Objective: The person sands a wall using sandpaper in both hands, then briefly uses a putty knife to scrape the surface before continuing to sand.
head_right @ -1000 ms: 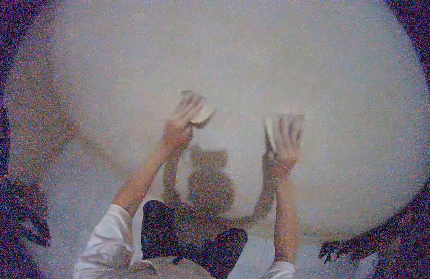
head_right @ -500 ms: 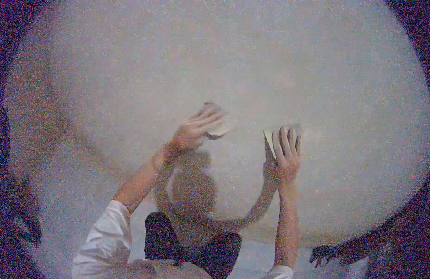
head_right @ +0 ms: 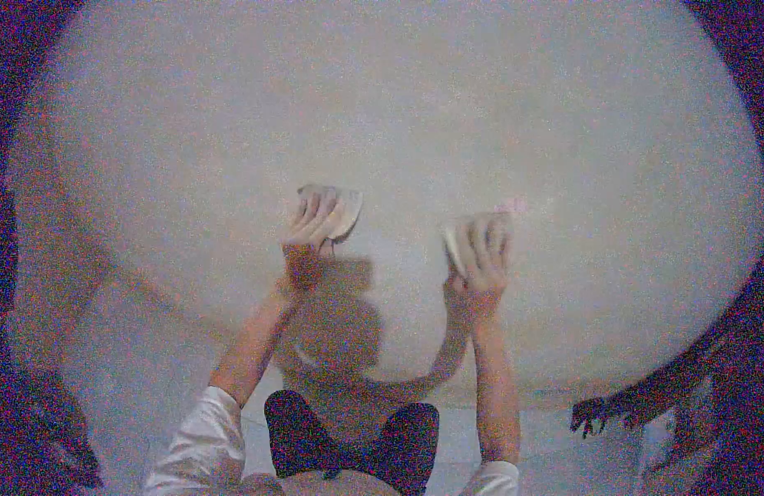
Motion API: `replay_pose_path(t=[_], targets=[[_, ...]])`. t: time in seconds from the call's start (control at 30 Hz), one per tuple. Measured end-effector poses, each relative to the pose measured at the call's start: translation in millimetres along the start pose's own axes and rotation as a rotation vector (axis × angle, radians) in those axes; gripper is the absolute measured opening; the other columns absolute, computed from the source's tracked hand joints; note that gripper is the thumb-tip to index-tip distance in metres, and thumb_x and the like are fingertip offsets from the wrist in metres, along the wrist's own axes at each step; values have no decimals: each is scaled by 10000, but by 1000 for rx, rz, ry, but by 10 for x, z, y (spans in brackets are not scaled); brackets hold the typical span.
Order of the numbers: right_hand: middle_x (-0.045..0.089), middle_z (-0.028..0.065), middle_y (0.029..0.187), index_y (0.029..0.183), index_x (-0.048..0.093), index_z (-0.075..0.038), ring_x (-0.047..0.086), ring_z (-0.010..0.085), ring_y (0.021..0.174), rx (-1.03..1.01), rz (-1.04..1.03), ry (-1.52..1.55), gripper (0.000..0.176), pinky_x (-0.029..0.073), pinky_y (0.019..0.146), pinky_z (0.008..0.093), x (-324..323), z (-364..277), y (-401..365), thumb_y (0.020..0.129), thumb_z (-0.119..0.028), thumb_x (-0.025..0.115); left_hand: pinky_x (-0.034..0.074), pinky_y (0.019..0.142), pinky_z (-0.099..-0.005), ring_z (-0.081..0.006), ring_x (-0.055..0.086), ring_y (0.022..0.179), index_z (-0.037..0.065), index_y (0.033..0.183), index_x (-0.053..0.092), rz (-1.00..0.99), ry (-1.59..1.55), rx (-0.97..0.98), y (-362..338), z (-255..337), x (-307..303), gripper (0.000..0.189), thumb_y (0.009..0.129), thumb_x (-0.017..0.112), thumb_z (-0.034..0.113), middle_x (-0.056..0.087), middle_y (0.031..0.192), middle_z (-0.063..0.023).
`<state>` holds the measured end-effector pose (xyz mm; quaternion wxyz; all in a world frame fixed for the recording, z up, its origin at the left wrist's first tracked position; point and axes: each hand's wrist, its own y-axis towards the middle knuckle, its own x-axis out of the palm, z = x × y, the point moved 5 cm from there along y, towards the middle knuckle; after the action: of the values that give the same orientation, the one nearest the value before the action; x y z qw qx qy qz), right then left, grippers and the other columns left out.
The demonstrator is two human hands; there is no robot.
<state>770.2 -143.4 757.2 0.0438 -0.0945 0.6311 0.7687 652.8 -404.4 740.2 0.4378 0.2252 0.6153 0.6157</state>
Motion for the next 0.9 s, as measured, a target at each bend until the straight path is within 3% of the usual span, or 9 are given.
replay_pose_path(t=[0.1,0.17,0.23,0.33,0.43,0.6,0.73,0.8,0.9], targets=[[517,106,1418,1244,657,-167,419,326,1367,-104,-236,26,408,286,1145,542,-28,-429,107,867,-50,554,344,1129,-466,-343,475,1308,72,1240,638,-25,-150,50,-51,-230,-488,516,778,464,-80,587,1318,-156],[560,141,1366,1228,659,-73,476,344,1319,-36,19,-121,515,328,1128,498,-262,-208,175,746,56,529,344,1129,-461,-335,466,1319,67,1247,633,90,-120,-37,-141,-659,-886,489,802,479,-62,580,1326,-164],[548,130,1381,1240,649,-63,469,343,1324,364,160,-42,526,366,1115,448,-575,-73,344,758,82,501,343,1129,-456,-327,457,1330,61,1255,628,208,-75,-124,-182,-1041,-1332,462,825,493,-43,573,1335,-171],[524,142,1403,1256,631,-38,452,347,1335,433,247,-61,502,386,1103,414,-719,-349,430,790,55,467,370,1108,-411,-326,440,1340,25,1269,604,397,-82,-484,-285,-1494,-1969,412,870,517,-28,533,1365,-196],[520,159,1403,1238,638,-15,433,343,1350,377,223,-114,457,369,1114,422,-555,-1100,421,826,12,443,385,1096,-412,-318,461,1326,31,1283,595,351,-232,-269,-519,-1507,-2145,444,867,478,-71,553,1345,-190],[522,162,1401,1253,629,-21,418,339,1364,-161,-164,-14,426,344,1129,425,-182,-2463,647,858,-14,470,331,1139,-446,-333,487,1302,46,1291,596,-50,-30,-26,-538,-1624,-2559,483,851,434,-69,596,1297,-179],[519,159,1405,1279,609,-23,420,316,1366,85,113,-70,433,350,1122,425,-177,-399,1065,859,-3,507,328,1144,-444,-342,472,1310,46,1288,594,53,-45,-124,376,-1441,-1534,503,819,466,-84,573,1331,-170],[514,152,1411,1298,594,-24,427,284,1365,370,268,-20,455,354,1116,429,-160,-276,1080,852,33,523,349,1130,-447,-346,471,1309,43,1295,582,182,31,-290,370,-1599,-1613,497,822,476,-69,548,1366,-155],[522,153,1403,1274,624,-62,415,360,1362,236,202,7,390,317,1124,534,404,12,970,915,-115,481,356,1125,-453,-340,470,1313,44,1304,572,94,-205,-172,493,-1361,-647,488,837,465,-50,530,1391,-142]])
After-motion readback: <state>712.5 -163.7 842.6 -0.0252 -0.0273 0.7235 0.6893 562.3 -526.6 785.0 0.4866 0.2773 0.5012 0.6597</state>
